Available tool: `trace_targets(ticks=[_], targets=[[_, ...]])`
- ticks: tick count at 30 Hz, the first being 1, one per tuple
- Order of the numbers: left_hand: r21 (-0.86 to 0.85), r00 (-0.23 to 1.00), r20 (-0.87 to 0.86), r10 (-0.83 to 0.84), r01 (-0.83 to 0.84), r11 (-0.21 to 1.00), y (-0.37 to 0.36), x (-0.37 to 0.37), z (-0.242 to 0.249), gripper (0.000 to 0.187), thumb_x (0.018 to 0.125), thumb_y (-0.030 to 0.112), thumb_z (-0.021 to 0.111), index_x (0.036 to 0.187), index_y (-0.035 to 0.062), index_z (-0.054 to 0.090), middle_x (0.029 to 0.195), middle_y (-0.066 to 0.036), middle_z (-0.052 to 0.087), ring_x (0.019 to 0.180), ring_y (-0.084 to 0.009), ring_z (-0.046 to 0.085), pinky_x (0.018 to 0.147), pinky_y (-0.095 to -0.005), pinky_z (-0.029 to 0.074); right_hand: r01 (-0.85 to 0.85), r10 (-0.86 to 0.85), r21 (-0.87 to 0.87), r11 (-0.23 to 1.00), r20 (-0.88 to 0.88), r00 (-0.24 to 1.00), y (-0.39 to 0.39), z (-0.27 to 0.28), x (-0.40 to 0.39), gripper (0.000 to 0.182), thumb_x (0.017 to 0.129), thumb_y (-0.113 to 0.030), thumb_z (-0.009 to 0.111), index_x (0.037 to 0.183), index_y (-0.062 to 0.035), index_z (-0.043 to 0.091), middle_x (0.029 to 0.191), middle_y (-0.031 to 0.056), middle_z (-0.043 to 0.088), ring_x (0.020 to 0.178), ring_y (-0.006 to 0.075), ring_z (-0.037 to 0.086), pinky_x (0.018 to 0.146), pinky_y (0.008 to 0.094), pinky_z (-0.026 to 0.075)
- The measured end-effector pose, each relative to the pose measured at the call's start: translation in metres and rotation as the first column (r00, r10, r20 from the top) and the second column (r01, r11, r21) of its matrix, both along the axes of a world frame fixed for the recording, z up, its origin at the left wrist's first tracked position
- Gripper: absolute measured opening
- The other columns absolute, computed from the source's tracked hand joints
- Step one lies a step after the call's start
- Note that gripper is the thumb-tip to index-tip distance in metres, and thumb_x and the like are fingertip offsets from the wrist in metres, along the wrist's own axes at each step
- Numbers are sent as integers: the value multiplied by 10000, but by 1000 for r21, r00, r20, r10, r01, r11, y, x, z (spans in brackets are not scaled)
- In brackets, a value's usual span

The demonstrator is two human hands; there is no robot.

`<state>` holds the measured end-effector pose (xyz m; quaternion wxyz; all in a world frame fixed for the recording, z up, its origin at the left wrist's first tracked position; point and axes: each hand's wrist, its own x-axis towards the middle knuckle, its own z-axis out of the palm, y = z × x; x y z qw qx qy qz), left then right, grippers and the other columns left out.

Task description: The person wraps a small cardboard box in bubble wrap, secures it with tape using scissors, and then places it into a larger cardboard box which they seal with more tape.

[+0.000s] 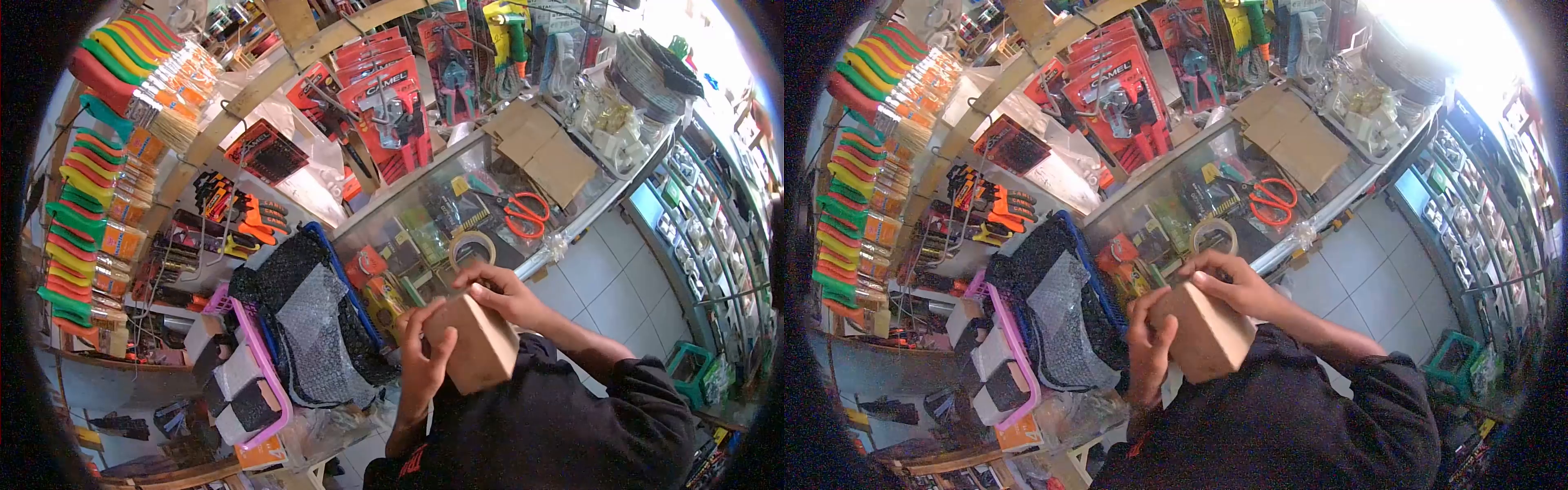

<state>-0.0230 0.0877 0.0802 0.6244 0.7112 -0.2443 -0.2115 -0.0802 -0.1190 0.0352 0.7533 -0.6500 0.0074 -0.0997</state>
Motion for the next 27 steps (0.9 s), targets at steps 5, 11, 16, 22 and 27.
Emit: trace_targets(ticks=[5,11,16,22,27], targets=[[74,943,331,-27,2,997,17,10,-27,225,980,194,717,1098,11,662,1136,-110,575,1103,-231,547,1019,-416,446,-119,155,341,933,-81,985,26,-41,-10,356,1124,-354,504,1258,-62,657,1167,-13,649,1134,85,560,994,290,446],[-129,999,-43,24,-29,991,26,5,-51,190,1030,168,629,1060,-2,550,1323,-209,654,1214,-254,607,1065,-427,444,-149,169,189,971,-92,981,38,-51,-4,418,1129,-383,480,1293,-30,634,1256,67,635,1217,160,564,1043,334,443],[-210,992,-100,72,-92,973,28,2,-70,206,997,144,647,1095,-4,542,1327,-240,650,1244,-276,607,1080,-436,443,-70,48,-141,988,-155,987,19,-22,-39,483,1063,-393,597,1417,-66,557,1403,104,575,1348,236,514,1105,400,421],[-270,989,121,-83,113,956,10,-5,-57,343,940,100,690,1209,-16,512,1369,-272,605,1263,-321,601,1109,-464,440,-156,167,109,982,-97,981,10,10,-65,662,1026,-377,632,1559,-83,370,1577,138,384,1493,288,372,1203,506,351],[-264,970,189,-153,200,944,-3,-4,-49,354,941,72,699,1231,-21,517,1364,-260,602,1281,-327,598,1115,-452,450,-99,114,78,992,-216,970,20,18,-60,675,986,-329,685,1554,-114,392,1595,136,333,1505,308,357,1200,527,359]])
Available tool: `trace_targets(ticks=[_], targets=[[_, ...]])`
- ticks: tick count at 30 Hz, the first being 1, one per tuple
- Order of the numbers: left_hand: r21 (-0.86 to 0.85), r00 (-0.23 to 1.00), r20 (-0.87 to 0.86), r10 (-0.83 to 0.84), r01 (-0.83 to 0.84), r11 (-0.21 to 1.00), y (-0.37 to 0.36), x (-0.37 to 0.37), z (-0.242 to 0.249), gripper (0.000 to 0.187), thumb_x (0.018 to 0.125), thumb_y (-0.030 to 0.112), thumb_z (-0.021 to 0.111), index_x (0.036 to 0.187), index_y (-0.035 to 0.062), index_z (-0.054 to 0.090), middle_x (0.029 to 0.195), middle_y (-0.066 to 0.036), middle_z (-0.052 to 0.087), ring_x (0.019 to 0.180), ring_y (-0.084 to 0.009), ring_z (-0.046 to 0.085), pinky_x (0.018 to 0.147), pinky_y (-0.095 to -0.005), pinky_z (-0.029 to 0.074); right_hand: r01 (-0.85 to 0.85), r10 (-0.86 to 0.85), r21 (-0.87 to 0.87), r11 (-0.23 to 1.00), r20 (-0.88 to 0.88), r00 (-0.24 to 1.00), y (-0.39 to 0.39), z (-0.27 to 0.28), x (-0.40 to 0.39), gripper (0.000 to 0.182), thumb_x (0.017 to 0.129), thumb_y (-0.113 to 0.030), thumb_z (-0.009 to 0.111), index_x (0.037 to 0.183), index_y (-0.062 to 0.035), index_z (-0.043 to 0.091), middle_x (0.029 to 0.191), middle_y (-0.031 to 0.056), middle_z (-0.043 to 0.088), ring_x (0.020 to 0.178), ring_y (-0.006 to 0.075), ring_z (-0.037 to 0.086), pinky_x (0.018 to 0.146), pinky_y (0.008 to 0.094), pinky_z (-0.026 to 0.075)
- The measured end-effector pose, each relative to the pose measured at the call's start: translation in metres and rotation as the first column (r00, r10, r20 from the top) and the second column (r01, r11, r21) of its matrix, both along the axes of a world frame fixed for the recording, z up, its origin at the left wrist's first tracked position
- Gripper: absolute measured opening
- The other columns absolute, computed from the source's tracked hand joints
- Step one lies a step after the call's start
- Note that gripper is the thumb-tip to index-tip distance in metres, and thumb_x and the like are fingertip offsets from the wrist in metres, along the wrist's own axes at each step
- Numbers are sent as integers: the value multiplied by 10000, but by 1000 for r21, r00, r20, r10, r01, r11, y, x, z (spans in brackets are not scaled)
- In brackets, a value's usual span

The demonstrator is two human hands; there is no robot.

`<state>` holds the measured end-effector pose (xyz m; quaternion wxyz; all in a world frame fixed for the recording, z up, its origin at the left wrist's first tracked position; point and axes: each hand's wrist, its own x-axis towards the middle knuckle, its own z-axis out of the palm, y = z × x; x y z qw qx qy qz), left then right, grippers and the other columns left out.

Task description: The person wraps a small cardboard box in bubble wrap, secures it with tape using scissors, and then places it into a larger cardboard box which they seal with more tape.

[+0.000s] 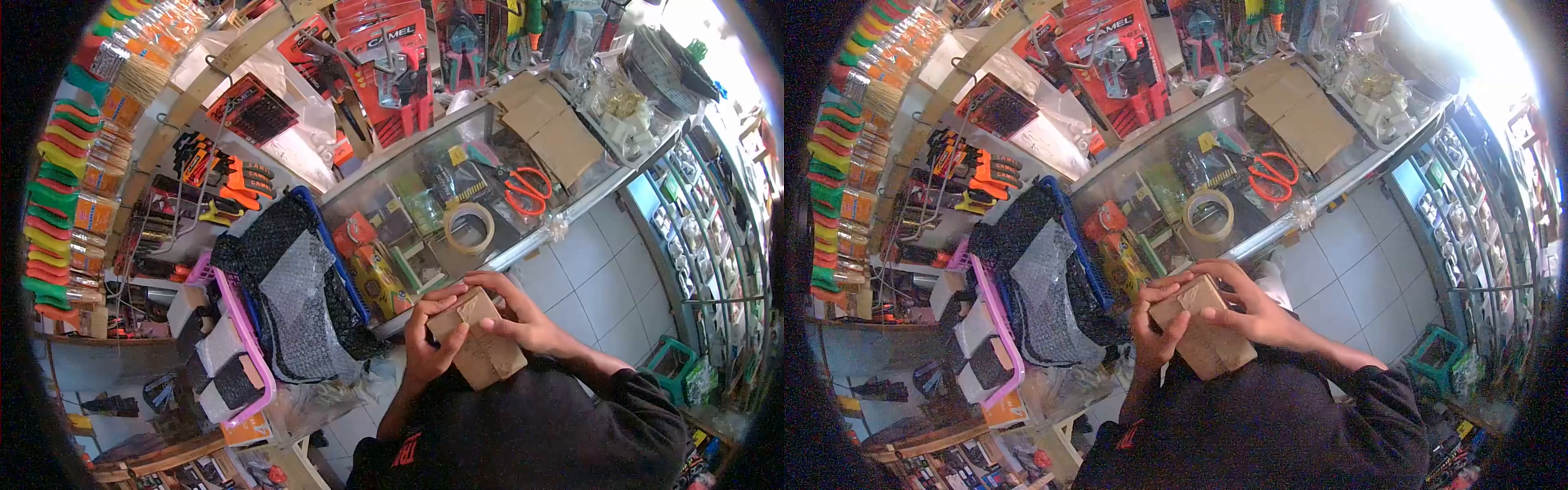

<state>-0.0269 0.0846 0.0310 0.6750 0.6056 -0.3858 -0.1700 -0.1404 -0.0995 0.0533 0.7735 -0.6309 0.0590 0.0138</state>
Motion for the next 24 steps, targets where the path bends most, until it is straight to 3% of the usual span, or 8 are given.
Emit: trace_targets(ticks=[13,19,24], targets=[[-47,993,-114,23,-29,998,11,4,2,268,968,27,666,1215,-11,571,1328,-209,635,1246,-274,612,1082,-405,465,-15,15,1,1000,53,998,2,-21,10,668,967,-335,698,1538,-102,439,1573,135,375,1476,307,402,1174,492,394],[224,977,-191,97,-53,973,14,9,30,251,992,58,665,1227,-23,633,1295,-171,657,1256,-237,611,1068,-364,470,9,-12,46,999,56,998,11,-16,19,650,961,-354,706,1506,-76,484,1551,137,401,1456,309,426,1147,481,423],[200,955,-291,57,2,980,26,27,25,156,985,71,704,1096,-35,673,1220,-150,686,1219,-223,640,1058,-349,479,46,-45,-47,998,24,999,16,-8,24,651,941,-388,734,1470,-70,528,1499,137,461,1405,301,469,1096,464,454]])
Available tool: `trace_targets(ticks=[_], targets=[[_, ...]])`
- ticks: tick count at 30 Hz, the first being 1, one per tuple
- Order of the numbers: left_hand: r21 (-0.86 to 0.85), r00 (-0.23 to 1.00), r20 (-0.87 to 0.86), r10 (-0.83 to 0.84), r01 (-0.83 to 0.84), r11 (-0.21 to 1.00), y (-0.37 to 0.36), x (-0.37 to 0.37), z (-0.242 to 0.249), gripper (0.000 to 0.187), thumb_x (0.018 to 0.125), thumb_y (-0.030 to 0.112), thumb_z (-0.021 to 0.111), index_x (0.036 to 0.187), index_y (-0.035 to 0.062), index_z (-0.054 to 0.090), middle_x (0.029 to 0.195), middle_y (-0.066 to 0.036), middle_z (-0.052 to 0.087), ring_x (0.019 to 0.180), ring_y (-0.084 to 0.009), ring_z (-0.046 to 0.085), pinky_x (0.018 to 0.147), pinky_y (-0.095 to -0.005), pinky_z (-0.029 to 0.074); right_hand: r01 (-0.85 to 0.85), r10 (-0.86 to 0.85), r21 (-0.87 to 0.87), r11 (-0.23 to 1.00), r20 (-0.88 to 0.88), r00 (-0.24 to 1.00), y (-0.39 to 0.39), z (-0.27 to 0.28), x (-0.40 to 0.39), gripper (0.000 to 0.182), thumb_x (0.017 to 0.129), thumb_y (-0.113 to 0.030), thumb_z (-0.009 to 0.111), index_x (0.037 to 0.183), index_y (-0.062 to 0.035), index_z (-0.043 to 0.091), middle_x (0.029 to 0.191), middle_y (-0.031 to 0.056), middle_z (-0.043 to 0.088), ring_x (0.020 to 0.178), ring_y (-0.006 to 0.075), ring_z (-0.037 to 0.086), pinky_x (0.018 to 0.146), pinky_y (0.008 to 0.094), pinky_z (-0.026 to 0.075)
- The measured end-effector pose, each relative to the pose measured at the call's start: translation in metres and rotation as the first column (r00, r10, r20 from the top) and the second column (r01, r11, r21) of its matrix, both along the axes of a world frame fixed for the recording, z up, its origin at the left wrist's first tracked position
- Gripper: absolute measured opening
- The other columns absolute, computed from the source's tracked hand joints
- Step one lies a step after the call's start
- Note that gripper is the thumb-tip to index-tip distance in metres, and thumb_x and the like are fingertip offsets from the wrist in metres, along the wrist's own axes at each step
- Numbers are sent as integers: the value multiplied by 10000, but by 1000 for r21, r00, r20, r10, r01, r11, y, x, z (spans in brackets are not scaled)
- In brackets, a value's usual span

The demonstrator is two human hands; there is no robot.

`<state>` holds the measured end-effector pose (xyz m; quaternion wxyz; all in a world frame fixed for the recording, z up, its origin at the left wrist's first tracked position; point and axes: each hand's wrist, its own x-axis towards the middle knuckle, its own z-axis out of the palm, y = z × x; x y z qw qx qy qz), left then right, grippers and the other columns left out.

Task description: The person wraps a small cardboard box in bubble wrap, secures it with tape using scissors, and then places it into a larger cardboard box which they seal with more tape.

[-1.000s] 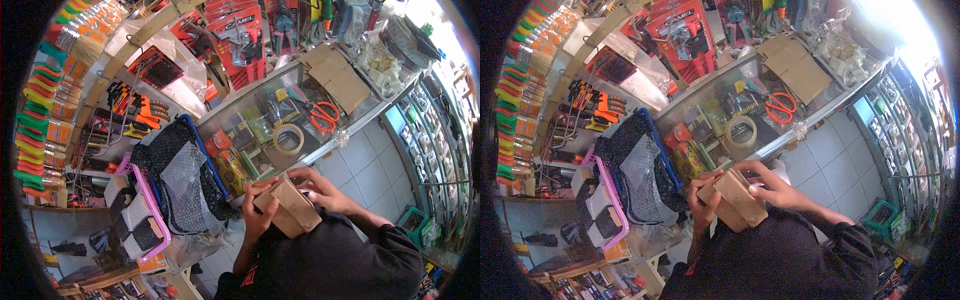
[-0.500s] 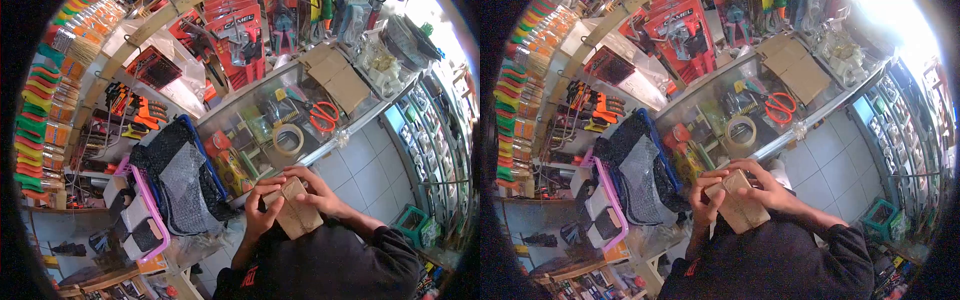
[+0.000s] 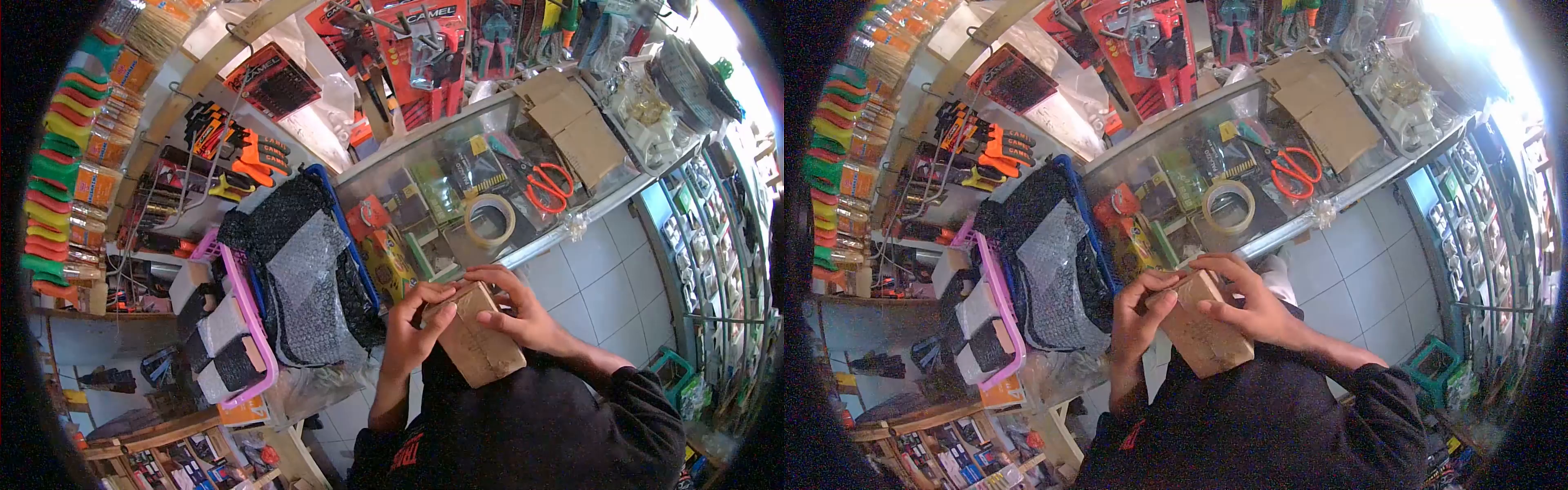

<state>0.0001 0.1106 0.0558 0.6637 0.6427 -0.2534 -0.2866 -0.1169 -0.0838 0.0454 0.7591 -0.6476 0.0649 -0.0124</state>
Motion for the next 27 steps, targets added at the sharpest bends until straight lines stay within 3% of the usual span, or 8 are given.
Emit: trace_targets(ticks=[11,20,27], targets=[[15,994,-86,-70,71,997,12,22,5,112,1003,76,701,977,-33,691,1080,-117,738,1132,-178,691,977,-296,516,18,-19,-203,979,-6,1000,1,2,7,654,893,-410,772,1395,-36,582,1404,175,540,1352,333,500,1125,446,407],[146,994,56,98,-106,984,5,10,9,138,1000,102,718,971,-33,728,907,-45,753,846,-53,649,760,-228,517,72,-71,-280,957,14,997,5,14,10,560,931,-405,704,1323,-17,613,1336,192,578,1301,362,520,1123,455,386],[87,983,79,167,-174,981,-3,0,3,166,1003,136,724,980,-28,734,879,-19,741,782,-29,615,694,-217,493,124,-120,-368,922,36,992,7,11,9,526,934,-377,693,1317,-24,617,1324,191,588,1304,368,515,1128,465,377]])
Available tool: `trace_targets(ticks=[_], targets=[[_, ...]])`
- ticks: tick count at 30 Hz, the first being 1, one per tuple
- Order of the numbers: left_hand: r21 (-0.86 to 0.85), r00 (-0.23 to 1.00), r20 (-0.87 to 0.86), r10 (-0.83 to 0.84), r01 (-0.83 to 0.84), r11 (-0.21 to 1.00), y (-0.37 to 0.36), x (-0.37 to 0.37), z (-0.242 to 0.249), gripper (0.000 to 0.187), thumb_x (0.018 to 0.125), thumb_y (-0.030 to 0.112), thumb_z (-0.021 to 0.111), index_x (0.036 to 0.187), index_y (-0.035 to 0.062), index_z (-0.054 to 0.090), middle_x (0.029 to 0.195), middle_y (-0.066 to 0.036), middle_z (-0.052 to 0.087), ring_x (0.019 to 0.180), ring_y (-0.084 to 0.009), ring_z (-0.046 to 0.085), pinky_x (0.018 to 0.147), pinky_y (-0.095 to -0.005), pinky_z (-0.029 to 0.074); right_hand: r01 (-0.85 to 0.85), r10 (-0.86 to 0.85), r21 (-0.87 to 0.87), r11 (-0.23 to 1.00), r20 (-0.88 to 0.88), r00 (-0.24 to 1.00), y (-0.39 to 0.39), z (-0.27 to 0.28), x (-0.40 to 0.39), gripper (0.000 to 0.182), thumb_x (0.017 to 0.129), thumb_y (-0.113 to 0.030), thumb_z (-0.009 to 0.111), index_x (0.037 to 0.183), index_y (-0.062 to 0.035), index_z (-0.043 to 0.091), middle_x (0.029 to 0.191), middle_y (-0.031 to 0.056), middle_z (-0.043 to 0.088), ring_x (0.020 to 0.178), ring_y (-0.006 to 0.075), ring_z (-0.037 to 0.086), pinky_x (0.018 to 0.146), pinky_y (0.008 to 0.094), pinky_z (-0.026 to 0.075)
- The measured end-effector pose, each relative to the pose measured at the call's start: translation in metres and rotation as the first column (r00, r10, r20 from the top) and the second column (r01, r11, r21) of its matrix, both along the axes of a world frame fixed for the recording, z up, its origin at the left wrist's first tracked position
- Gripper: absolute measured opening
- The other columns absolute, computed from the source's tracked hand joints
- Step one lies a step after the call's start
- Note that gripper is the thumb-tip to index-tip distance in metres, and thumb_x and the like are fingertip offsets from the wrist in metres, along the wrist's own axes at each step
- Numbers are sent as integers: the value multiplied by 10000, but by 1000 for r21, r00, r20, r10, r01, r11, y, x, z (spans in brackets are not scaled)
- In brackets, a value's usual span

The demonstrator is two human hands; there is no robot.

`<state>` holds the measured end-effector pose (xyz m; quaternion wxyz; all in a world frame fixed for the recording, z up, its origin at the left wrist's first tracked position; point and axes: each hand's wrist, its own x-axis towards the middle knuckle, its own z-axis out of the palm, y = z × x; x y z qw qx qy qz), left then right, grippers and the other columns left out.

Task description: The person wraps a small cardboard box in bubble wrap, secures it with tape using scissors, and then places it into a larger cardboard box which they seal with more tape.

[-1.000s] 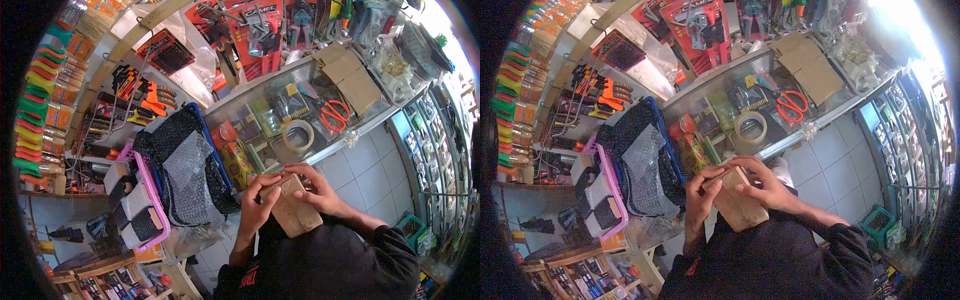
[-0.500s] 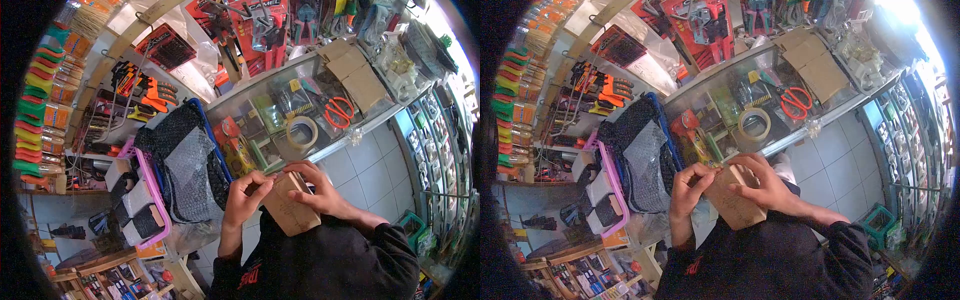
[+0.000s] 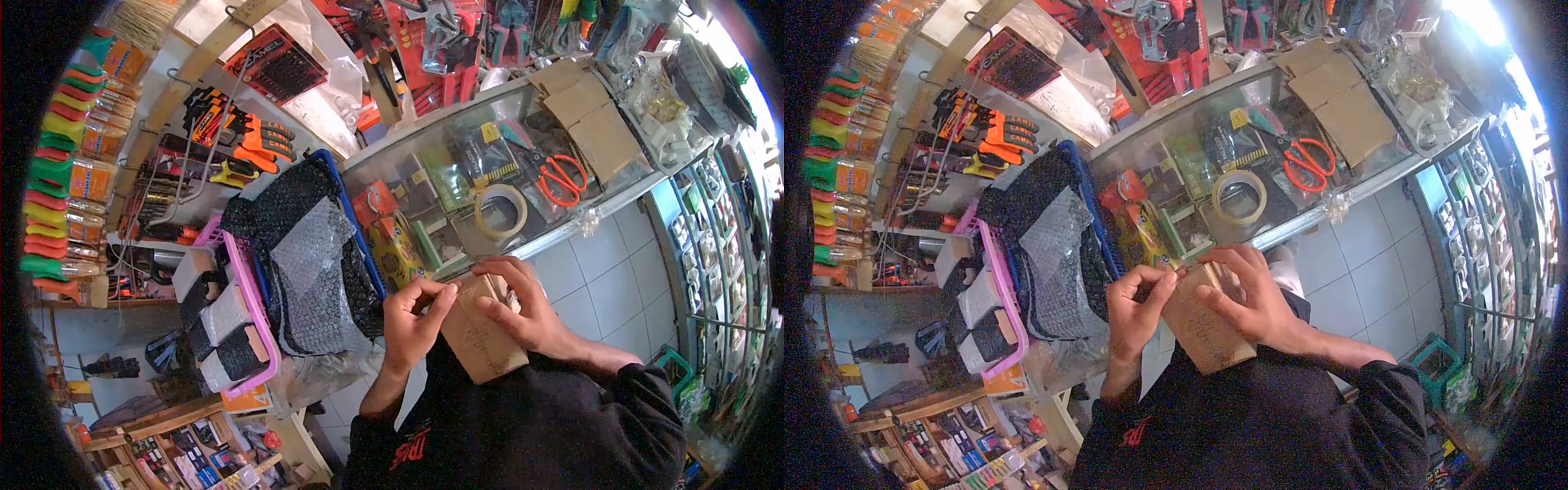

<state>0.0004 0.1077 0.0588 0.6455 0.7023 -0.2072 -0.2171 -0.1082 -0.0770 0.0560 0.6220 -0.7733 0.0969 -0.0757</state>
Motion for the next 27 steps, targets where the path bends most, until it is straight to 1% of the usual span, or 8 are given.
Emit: trace_targets(ticks=[2,8,11,16,20,23,26,27], targets=[[15,999,48,9,-10,1000,-1,-1,-2,169,1007,138,719,976,-27,730,866,-14,735,768,-26,609,681,-217,488,-13,13,-1,1000,-7,1000,-2,3,0,521,933,-372,691,1316,-26,618,1324,191,588,1308,366,512,1129,466,375],[33,1000,20,-9,9,999,2,-4,4,165,1016,132,702,957,-21,710,833,-4,719,759,-24,602,669,-218,482,-83,83,-4,997,29,996,-5,3,-2,510,944,-371,681,1307,-19,622,1319,192,588,1290,366,524,1123,466,381],[-37,999,26,-33,34,999,3,-2,-4,170,1018,138,702,955,-20,701,842,-8,724,757,-25,603,668,-216,482,-52,51,27,998,14,999,0,2,-3,497,954,-367,677,1298,-13,621,1299,195,588,1274,362,534,1117,458,389],[-17,999,16,-52,52,998,1,-5,2,156,1021,125,697,966,-21,690,919,-48,749,818,-41,636,728,-227,510,-20,20,113,993,-3,1000,3,0,-5,467,984,-371,659,1286,-17,619,1278,197,578,1273,351,535,1108,443,394],[-65,997,31,-72,74,995,2,-7,-1,136,1016,110,701,985,-22,690,974,-81,763,898,-69,677,790,-242,534,-5,9,163,987,-21,1000,4,-1,-7,461,993,-375,653,1283,-18,615,1279,197,569,1277,348,534,1106,439,395],[-14,980,156,-121,124,992,2,-4,-3,132,1015,110,704,1001,-21,695,998,-89,773,926,-92,703,806,-252,544,7,4,207,978,-53,999,5,1,-9,460,991,-369,657,1282,-16,612,1275,198,565,1280,350,531,1106,438,398],[6,998,-24,-59,60,998,6,-9,-2,123,1016,108,701,1019,-15,699,1029,-104,781,938,-111,719,810,-255,554,-12,20,217,976,-33,999,5,-3,-12,455,990,-362,660,1284,-19,612,1279,198,557,1287,350,527,1105,437,401],[-16,998,-30,-52,52,999,5,-9,-2,121,1017,107,699,1025,-14,701,1033,-109,782,934,-114,721,808,-254,558,-11,20,214,977,-42,999,5,-2,-12,452,991,-359,659,1284,-19,612,1282,198,554,1288,349,528,1106,437,401]])
